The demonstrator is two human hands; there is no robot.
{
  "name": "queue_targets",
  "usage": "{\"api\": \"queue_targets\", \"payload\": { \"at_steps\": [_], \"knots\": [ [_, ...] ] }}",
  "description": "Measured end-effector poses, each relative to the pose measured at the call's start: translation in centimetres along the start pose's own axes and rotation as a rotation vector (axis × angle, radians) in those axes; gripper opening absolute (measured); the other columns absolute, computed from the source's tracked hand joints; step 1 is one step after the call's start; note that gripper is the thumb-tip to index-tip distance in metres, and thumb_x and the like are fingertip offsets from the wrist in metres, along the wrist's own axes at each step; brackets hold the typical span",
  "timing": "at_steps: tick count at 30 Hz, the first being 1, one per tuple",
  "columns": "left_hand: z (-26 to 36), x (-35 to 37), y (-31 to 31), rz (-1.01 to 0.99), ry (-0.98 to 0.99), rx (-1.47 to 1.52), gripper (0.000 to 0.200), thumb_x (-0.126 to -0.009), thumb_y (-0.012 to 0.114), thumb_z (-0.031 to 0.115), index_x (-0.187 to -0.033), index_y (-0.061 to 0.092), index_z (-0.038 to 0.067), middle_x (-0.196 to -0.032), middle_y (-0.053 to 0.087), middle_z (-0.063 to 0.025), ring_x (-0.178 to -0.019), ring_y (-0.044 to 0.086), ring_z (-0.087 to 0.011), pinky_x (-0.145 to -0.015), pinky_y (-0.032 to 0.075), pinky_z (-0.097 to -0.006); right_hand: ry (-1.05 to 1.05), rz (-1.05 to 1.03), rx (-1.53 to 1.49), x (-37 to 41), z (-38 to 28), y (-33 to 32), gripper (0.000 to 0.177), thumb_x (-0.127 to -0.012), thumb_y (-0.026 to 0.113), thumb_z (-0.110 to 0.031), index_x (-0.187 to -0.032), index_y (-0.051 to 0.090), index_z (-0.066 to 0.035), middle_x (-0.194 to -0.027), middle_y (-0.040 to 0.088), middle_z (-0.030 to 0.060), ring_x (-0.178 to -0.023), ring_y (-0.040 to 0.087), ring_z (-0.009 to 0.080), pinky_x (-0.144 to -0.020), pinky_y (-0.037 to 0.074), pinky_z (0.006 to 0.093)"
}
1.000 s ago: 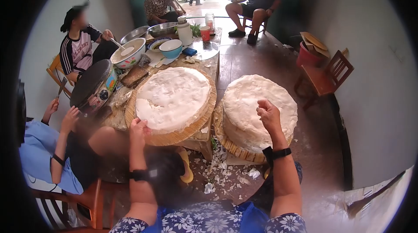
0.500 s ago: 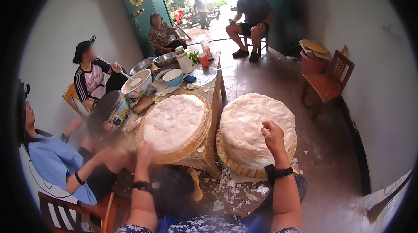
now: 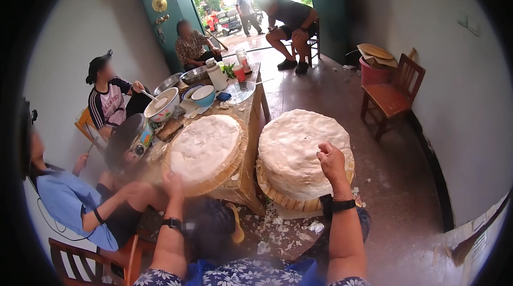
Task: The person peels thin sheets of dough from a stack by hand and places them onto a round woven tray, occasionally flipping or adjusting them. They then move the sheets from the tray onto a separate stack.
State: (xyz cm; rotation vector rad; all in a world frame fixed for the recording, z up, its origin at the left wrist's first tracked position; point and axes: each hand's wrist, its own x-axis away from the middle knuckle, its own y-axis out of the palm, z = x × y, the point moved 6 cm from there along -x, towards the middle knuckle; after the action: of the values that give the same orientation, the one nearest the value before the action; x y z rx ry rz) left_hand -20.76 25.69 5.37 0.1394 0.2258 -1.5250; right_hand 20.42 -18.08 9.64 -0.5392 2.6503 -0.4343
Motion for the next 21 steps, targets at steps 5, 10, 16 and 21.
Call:
{"api": "queue_targets", "payload": {
  "at_steps": [5, 10, 16, 21],
  "knots": [
    [4.1, 1.4, 1.1, 0.034, 0.331, -0.525, 0.046, -0.074, 0.064, 0.01, -0.117, 0.052, 0.001, -0.115, 0.054, -0.0186, -0.107, 0.052, -0.0325, -0.093, 0.042, -0.0389, 0.067, -0.031, -0.013, 0.4, -0.4, -0.7, 0.022, -0.081, 0.062, -0.011, -0.1, 0.062, 0.0, -0.088, 0.067, 0.0137, -0.081, 0.064, 0.0181, -0.073, 0.049, 0.0283],
    [9.9, 10.2, 10.1, -0.383, 0.823, -0.741, 0.058, -0.079, 0.066, 0.025, -0.13, 0.046, 0.005, -0.131, 0.046, -0.0185, -0.124, 0.041, -0.0343, -0.104, 0.03, -0.0431, 0.042, -0.054, 0.041, 0.6, -1.2, -1.1, 0.023, -0.081, 0.062, -0.012, -0.101, 0.062, 0.0, -0.088, 0.067, 0.0138, -0.082, 0.064, 0.0195, -0.073, 0.048, 0.0296],
    [8.8, 14.6, 15.4, -0.605, 0.854, -0.929, 0.065, -0.081, 0.064, 0.036, -0.134, 0.041, 0.007, -0.138, 0.04, -0.0156, -0.13, 0.033, -0.0354, -0.107, 0.022, -0.0511, 0.063, -0.082, 0.066, 0.6, -1.2, -1.1, 0.024, -0.081, 0.062, -0.013, -0.1, 0.062, 0.0, -0.086, 0.067, 0.014, -0.079, 0.063, 0.0206, -0.072, 0.048, 0.03],
    [8.2, 15.5, 15.8, -0.652, 0.823, -0.958, 0.062, -0.082, 0.062, 0.035, -0.133, 0.041, 0.007, -0.138, 0.04, -0.0147, -0.13, 0.033, -0.0354, -0.108, 0.02, -0.0524, 0.035, -0.066, 0.033, 0.6, -1.0, -1.4, 0.023, -0.08, 0.063, -0.013, -0.099, 0.063, 0.0, -0.081, 0.066, 0.0131, -0.075, 0.062, 0.0201, -0.069, 0.048, 0.0301]
  ]
}}
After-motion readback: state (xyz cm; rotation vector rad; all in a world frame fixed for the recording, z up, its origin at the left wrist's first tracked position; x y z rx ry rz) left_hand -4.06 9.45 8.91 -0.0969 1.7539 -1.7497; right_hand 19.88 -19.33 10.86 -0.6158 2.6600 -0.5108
